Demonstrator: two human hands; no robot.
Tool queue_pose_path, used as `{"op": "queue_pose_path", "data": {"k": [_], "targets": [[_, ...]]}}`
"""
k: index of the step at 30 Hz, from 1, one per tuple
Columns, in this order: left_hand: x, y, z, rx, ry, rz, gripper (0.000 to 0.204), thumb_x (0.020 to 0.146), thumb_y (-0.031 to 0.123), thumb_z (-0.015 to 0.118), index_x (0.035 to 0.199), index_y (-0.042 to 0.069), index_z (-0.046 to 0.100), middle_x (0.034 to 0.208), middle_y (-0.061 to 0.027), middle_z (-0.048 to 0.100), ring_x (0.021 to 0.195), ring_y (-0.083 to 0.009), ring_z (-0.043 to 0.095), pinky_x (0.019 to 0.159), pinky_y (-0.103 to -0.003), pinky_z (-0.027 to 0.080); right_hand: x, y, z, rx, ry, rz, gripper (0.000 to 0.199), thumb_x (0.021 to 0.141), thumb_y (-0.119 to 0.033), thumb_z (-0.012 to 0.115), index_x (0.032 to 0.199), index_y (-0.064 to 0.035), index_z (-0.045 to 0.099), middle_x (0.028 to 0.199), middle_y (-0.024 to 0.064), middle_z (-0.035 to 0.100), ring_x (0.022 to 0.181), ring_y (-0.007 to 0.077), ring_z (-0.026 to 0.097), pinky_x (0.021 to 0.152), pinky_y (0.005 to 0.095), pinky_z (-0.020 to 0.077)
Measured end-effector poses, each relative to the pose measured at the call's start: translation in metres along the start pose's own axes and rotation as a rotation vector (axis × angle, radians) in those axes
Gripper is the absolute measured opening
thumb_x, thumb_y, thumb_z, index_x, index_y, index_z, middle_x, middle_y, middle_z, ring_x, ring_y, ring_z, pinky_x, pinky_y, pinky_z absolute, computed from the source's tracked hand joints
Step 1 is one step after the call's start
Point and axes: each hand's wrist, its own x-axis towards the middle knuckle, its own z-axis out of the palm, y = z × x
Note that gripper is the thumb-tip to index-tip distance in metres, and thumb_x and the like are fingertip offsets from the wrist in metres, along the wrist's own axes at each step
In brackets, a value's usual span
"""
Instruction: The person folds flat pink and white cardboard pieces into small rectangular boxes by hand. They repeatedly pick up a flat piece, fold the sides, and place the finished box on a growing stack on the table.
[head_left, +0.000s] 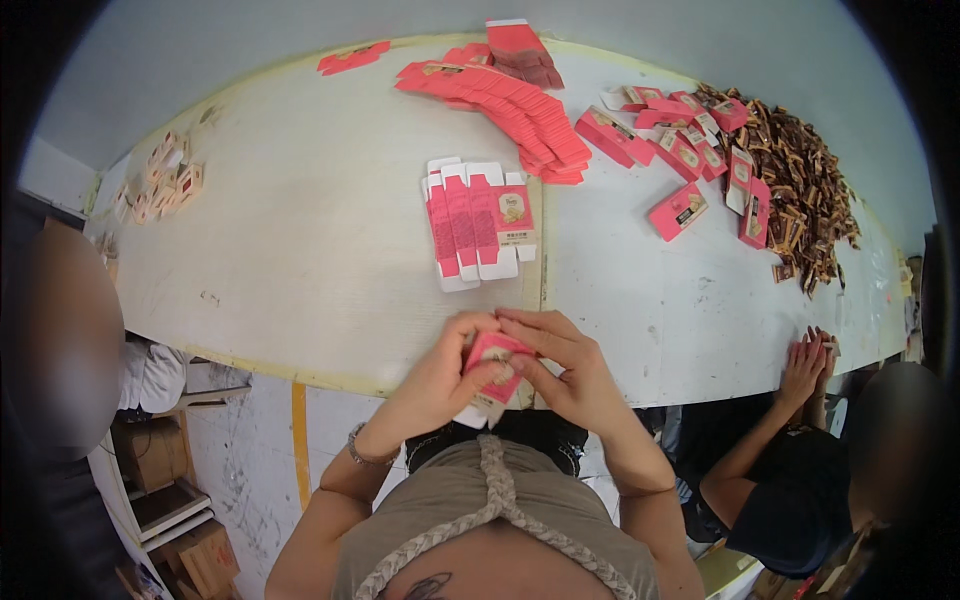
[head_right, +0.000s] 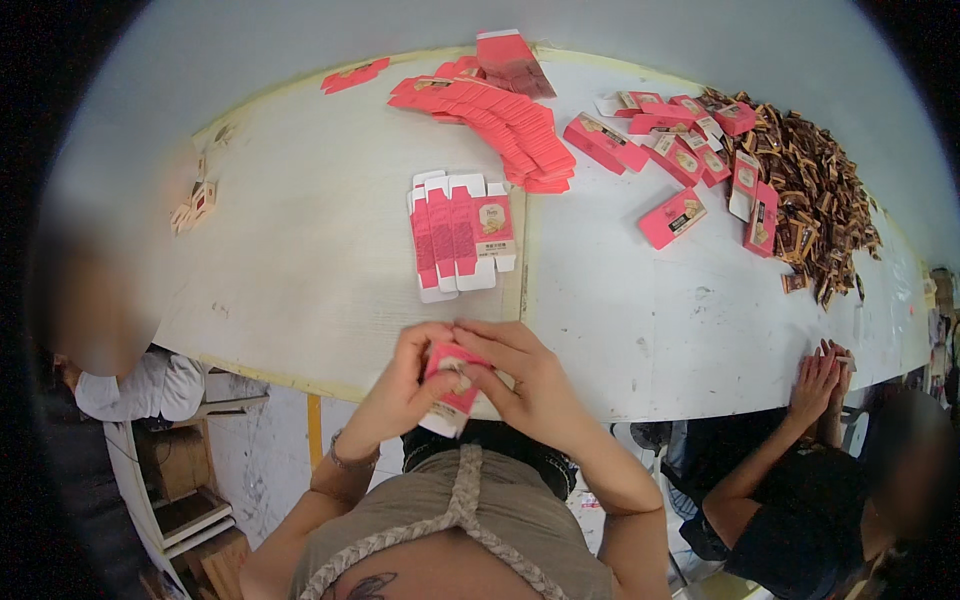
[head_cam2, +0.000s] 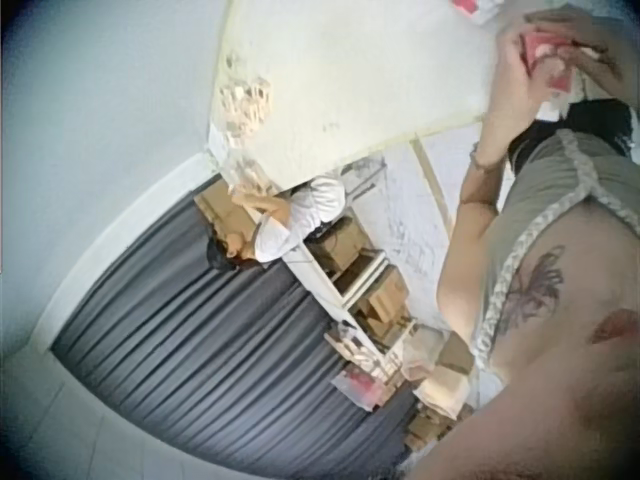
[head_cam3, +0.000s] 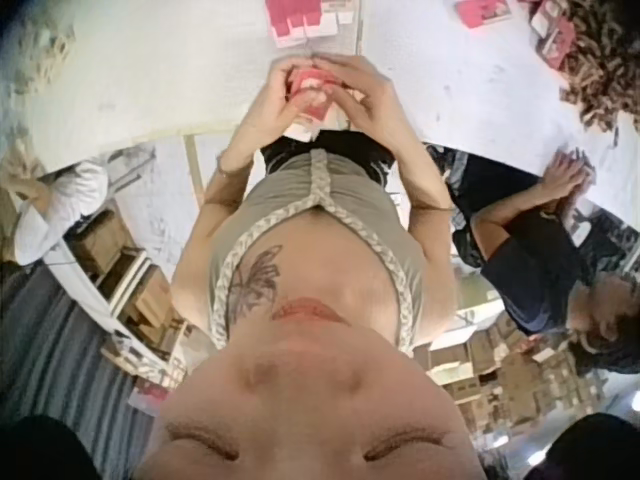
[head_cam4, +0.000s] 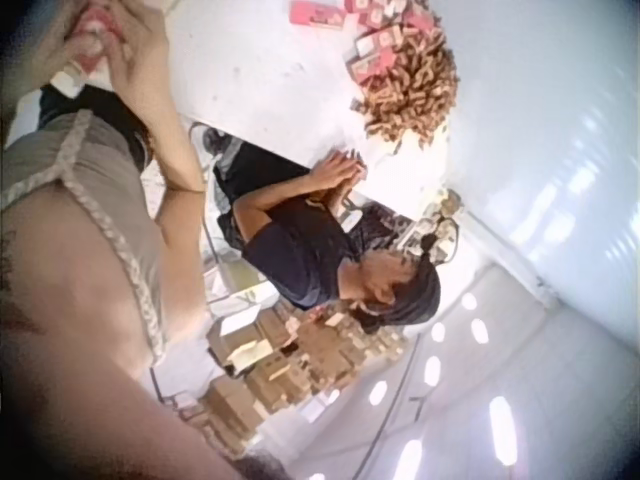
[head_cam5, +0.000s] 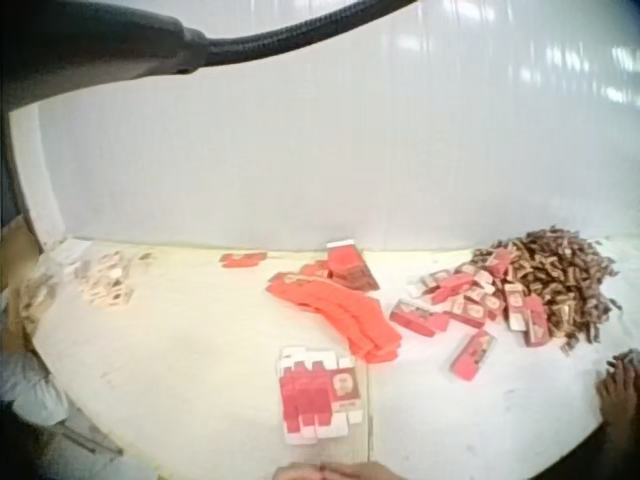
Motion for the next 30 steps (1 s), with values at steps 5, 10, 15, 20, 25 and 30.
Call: {"op": "queue_pose_path", "data": {"k": [5,10,15,20,25,30], "targets": [[0.028,-0.008,0.003,0.185,0.314,0.195,0.055,0.082,0.011,0.064,0.127,-0.001,0.035,0.126,-0.0193,0.044,0.115,-0.0286,0.047,0.095,-0.038,0.039,0.009,0.031,-0.081,-0.626,0.355,0.13,0.027,0.081,-0.003,0.06,0.107,-0.0073,0.064,0.106,0.0126,0.063,0.097,0.029,0.057,0.079,0.0396,0.0482],[0.082,-0.044,-0.021,0.876,0.335,0.169,0.062,0.08,0.015,0.065,0.13,-0.005,0.034,0.124,-0.0211,0.048,0.109,-0.0328,0.049,0.093,-0.042,0.038,0.085,0.08,-0.04,-0.594,0.315,0.397,0.066,0.076,-0.049,0.066,0.118,0.0013,0.054,0.106,0.0189,0.061,0.1,0.0336,0.057,0.085,0.0415,0.0464],[0.096,-0.056,-0.024,0.993,0.343,0.128,0.063,0.081,0.017,0.064,0.131,-0.006,0.033,0.119,-0.0205,0.052,0.105,-0.0325,0.051,0.091,-0.042,0.039,0.118,0.117,-0.014,-0.326,0.404,0.425,0.05,0.074,-0.03,0.072,0.109,0.0038,0.057,0.101,0.0173,0.06,0.087,0.029,0.06,0.072,0.0374,0.0484],[0.101,-0.036,-0.022,-0.194,0.426,0.083,0.041,0.093,0.016,0.051,0.129,0.0,0.038,0.113,-0.0108,0.055,0.105,-0.018,0.053,0.089,-0.035,0.044,0.075,0.075,-0.011,-0.07,0.236,0.152,0.021,0.081,-0.01,0.064,0.1,0.0003,0.062,0.092,0.0119,0.059,0.07,0.024,0.058,0.06,0.0321,0.0462],[0.092,-0.016,-0.013,-0.793,0.329,0.001,0.025,0.096,0.015,0.041,0.117,0.003,0.046,0.11,-0.0072,0.057,0.097,-0.0147,0.058,0.085,-0.032,0.049,0.041,0.019,0.005,-0.128,0.188,0.094,0.025,0.082,-0.007,0.062,0.107,-0.004,0.062,0.091,0.0136,0.059,0.072,0.027,0.059,0.061,0.0332,0.0481],[0.085,-0.006,-0.005,-0.929,0.402,-0.012,0.028,0.092,0.006,0.039,0.12,0.003,0.044,0.109,-0.0086,0.056,0.093,-0.0135,0.059,0.079,-0.03,0.051,0.036,0.018,0.013,-0.239,0.186,0.028,0.033,0.081,-0.008,0.063,0.113,-0.0067,0.06,0.093,0.0151,0.059,0.075,0.0293,0.06,0.062,0.0356,0.0496]]}}
